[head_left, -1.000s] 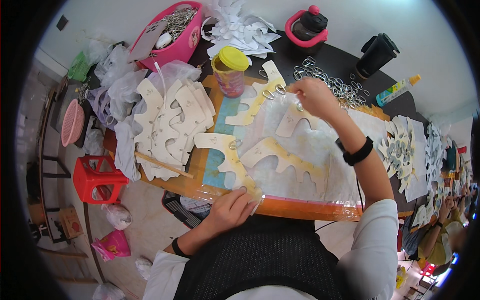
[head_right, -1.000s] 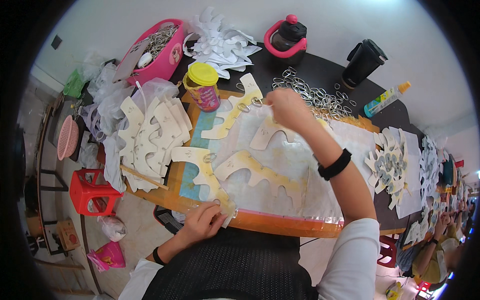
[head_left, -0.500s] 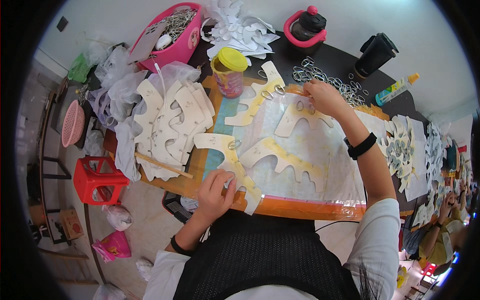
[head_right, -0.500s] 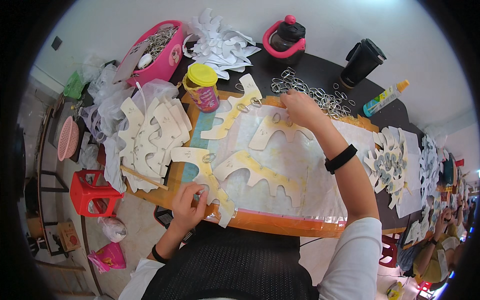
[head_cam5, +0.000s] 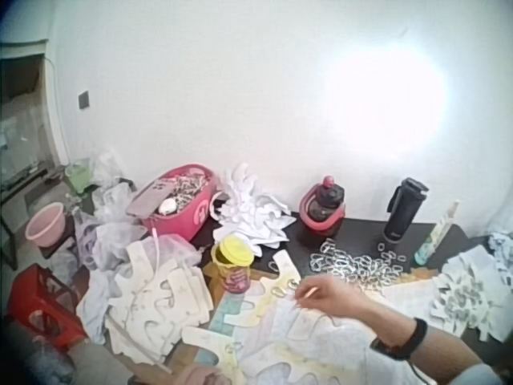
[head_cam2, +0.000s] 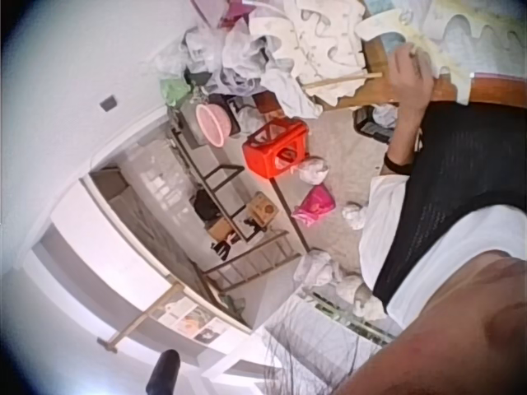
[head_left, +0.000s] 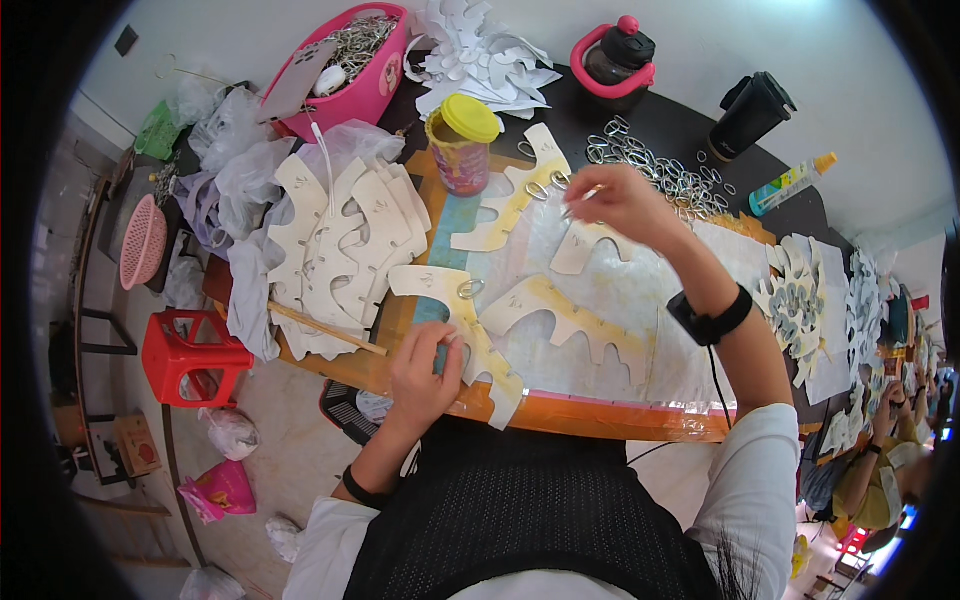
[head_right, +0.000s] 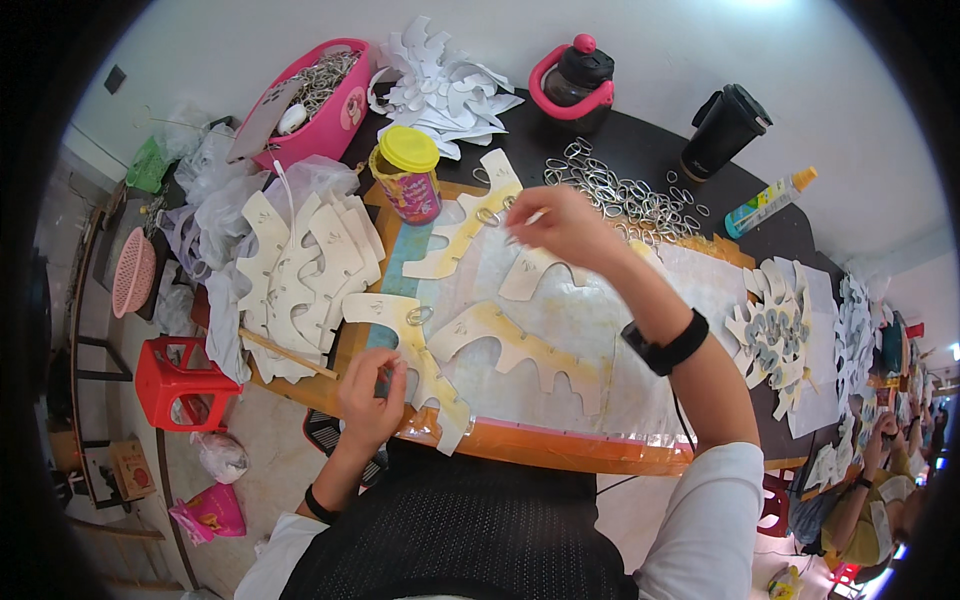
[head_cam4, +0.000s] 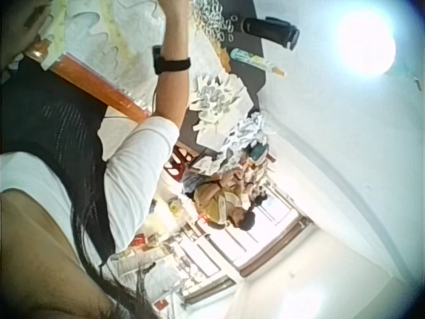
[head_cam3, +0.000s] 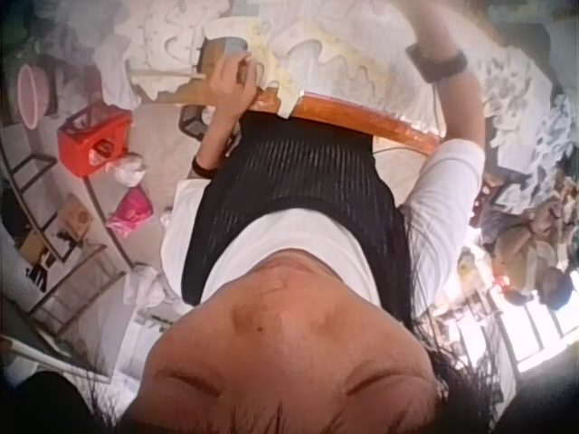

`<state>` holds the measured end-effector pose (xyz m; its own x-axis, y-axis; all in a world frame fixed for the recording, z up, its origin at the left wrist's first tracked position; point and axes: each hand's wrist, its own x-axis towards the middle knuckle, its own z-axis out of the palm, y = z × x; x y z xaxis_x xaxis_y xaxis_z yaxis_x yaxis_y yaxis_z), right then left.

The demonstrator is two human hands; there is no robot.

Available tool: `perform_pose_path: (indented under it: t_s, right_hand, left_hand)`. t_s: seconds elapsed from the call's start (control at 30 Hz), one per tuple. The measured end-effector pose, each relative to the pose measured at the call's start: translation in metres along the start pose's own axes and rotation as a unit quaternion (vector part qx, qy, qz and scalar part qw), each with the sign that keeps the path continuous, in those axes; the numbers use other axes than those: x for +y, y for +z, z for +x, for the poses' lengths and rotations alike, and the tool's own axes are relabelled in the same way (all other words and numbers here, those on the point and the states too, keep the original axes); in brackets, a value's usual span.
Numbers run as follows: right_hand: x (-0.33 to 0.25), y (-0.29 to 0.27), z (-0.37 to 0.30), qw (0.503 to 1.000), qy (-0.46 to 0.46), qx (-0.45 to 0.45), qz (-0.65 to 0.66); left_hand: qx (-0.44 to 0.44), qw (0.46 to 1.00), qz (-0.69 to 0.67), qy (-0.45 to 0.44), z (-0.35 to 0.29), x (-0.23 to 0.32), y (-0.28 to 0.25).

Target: The recorder is attaching circular decorations to a shoe component.

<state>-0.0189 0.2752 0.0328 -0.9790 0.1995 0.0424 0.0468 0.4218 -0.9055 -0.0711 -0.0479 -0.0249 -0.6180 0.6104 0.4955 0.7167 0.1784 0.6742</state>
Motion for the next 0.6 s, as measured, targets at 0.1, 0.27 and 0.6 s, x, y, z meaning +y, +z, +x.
perform_pose_path:
  t_s: [0.1,0.27,0.6]
  right_hand:
    - [-0.028,0.052,-0.006,0.998,-0.008,-0.053,0.024]
    - [-0.041,0.106,-0.026,0.998,-0.002,-0.064,-0.005]
    - [-0.032,0.133,-0.029,0.990,-0.054,-0.040,-0.125]
  left_hand:
    - [0.003,1.000,0.011,0.000,0.000,-0.003,-0.001]
    - [-0.017,0.999,0.031,0.008,0.002,-0.003,0.000]
    - [-0.068,0.995,0.075,-0.021,0.004,-0.004,0.001]
